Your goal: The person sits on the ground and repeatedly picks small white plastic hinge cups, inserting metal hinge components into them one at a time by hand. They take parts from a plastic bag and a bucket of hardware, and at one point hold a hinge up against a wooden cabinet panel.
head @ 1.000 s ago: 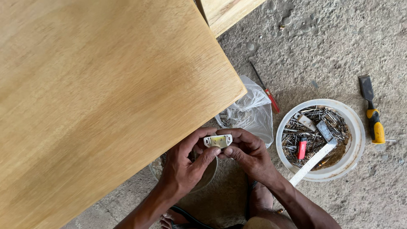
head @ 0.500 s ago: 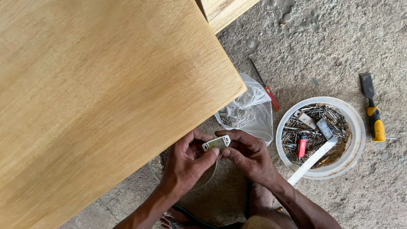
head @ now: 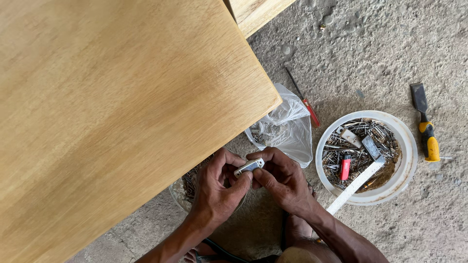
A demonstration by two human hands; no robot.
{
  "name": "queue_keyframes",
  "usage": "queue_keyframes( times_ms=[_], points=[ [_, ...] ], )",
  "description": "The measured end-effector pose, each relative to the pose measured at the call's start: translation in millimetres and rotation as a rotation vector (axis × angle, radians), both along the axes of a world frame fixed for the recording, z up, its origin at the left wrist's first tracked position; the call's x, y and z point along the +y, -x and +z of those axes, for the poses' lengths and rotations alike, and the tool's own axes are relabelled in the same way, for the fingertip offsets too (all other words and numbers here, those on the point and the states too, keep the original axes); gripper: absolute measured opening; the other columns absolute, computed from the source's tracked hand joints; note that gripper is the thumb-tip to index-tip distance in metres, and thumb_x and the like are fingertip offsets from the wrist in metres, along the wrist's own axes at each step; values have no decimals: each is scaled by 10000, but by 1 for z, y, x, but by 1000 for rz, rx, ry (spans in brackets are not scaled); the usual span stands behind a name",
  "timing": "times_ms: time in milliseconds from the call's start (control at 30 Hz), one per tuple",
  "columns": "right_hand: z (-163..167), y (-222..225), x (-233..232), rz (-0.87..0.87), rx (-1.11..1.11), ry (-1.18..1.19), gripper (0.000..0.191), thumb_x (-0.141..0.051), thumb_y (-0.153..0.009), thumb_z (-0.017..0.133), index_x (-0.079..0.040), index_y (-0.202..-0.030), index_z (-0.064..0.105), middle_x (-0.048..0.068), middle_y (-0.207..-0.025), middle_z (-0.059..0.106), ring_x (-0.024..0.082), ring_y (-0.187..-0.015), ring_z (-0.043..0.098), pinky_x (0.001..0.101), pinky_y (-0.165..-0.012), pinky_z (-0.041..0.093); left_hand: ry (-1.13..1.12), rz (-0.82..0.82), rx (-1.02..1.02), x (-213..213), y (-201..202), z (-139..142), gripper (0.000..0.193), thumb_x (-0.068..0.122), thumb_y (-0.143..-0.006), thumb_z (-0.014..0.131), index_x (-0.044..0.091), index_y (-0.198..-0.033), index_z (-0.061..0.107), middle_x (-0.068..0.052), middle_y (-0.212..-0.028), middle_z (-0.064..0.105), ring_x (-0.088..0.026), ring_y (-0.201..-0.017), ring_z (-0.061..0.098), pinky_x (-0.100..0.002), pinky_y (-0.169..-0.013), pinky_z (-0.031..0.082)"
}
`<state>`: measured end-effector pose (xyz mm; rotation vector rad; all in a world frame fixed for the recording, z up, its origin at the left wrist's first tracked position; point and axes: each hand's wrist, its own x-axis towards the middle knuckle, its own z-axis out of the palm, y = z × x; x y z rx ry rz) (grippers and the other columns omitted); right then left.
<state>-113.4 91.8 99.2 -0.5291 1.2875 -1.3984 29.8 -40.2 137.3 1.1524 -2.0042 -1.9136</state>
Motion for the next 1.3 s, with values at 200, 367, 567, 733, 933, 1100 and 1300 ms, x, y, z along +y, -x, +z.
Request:
queue_keyframes(
  times_ms=[200,367,567,733,933,1100,1300],
  points=[
    [-2,1,2,-49,-10,150,309,-40,-997,622,18,-1298,582,137,-1181,697,193,-1091,706,344,-918,637,248,-129,80,-1,-2,9,342,104,-931,707,9,-1227,564,-75,-909,653,-151,-739,649,-312,-614,557],
    [0,5,7,-53,185,276,237,33,-1009,649,4,-1241,615,147,-1270,688,219,-1196,671,355,-1031,576,761,-268,239,5,-4,12,321,62,-971,746,-6,-1224,561,-138,-1041,610,-210,-873,658,-324,-719,597],
    [4,11,10,-33,243,388,168,-25,-1049,613,-28,-1217,611,162,-1296,693,252,-1241,683,383,-1057,582,844,-314,327,-1,-8,20,423,0,-900,773,-51,-1265,564,-165,-1115,607,-268,-974,682,-366,-776,605],
    [9,16,12,18,414,381,155,-95,-1071,587,-35,-1211,615,162,-1293,697,259,-1230,699,389,-1056,588,874,-330,358,-1,-8,21,430,7,-919,762,-64,-1291,557,-177,-1145,615,-262,-1000,693,-358,-784,613],
    [7,15,12,-7,436,345,171,-70,-1029,646,-33,-1195,627,149,-1263,709,253,-1215,704,382,-1029,599,836,-319,362,2,-8,11,440,-2,-949,745,-65,-1331,535,-176,-1149,625,-255,-999,702,-330,-771,625],
    [9,18,11,0,393,330,285,-52,-980,708,-15,-1257,654,149,-1241,715,250,-1186,698,366,-1014,591,787,-317,343,0,-5,14,385,50,-969,744,-38,-1290,550,-164,-1120,647,-246,-964,704,-330,-753,620],
    [18,33,11,87,445,185,418,-150,-908,748,-15,-1297,674,112,-1135,742,189,-1026,711,308,-862,589,429,-237,168,-5,3,26,271,148,-931,741,-10,-1141,676,-139,-1016,695,-234,-879,726,-332,-705,613]
  ],
)
